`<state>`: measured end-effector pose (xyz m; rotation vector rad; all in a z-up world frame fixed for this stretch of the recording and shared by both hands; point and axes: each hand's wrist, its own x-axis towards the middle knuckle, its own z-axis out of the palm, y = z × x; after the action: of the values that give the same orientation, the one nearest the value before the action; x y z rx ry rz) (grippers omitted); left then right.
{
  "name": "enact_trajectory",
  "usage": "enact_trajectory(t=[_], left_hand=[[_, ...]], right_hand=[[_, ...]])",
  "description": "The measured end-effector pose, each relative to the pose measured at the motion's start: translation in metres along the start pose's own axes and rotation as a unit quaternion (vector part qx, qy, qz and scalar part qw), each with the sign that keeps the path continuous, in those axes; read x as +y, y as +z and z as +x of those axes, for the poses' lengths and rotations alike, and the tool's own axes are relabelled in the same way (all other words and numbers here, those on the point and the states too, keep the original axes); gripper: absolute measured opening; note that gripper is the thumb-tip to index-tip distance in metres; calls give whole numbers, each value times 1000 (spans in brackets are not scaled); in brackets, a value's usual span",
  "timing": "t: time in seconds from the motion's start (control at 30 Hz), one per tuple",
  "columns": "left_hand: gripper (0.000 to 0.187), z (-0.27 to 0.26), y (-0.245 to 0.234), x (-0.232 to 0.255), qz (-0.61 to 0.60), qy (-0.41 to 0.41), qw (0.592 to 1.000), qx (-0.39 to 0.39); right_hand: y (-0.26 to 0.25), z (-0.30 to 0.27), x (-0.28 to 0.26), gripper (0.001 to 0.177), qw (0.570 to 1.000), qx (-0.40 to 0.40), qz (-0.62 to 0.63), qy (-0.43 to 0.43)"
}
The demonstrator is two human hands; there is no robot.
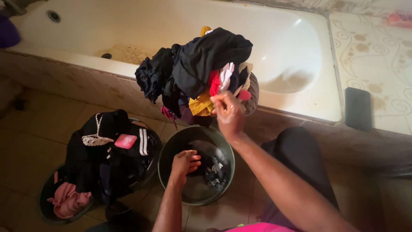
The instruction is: Hand-washing black clothing in a bucket with soap.
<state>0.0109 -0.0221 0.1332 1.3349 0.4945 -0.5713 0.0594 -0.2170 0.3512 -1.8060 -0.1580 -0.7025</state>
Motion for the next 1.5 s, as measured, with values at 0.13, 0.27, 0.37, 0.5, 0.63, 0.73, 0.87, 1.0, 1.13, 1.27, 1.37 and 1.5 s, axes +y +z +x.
enact_trajectory(t=[0.13, 0.27, 0.37, 0.5, 0.63, 0.73, 0.87, 1.0, 1.13, 1.27, 1.37, 1.5], left_hand=[[30, 4, 0, -14, -15, 2, 1000, -2], [28, 5, -1, -9, -16, 19, 1000, -8], [29, -3, -1, -8, -13, 9, 1000, -3], [28, -5, -1, -4, -3, 15, 1000, -1], [28, -5, 2, -4, -15, 7, 1000, -4], [27, -3, 2, -7, -7, 12, 1000, -1], [28, 4, 3, -12, -6, 5, 1000, -10], [26, -4, 8, 1, -9, -11, 1000, 3], [26, -7, 7, -6, -10, -5, 1000, -3], [28, -7, 7, -4, -13, 5, 1000, -10], [28, -4, 5, -5, -15, 9, 1000, -13], [28, -3, 5, -6, -13, 14, 1000, -18]], right_hand=[[13, -10, -29, 7, 990, -3, -85, -115], [23, 2, -17, 19, 992, 23, -75, -100], [14, 9, 5, 35, 990, 53, -132, 2], [6, 16, 15, 25, 983, 13, -183, 8], [25, 22, -22, 17, 994, 26, -97, -40], [41, 26, -27, 17, 986, 14, -132, -102], [53, 13, -8, 14, 946, -41, -270, -174], [52, -6, -12, 46, 883, -69, -382, -266], [45, -13, -13, 59, 886, -103, -389, -229], [37, -8, 12, 40, 941, -97, -264, -190], [15, 4, 9, 40, 965, -39, -224, -131], [-12, 32, -20, 49, 928, 30, -340, -148]])
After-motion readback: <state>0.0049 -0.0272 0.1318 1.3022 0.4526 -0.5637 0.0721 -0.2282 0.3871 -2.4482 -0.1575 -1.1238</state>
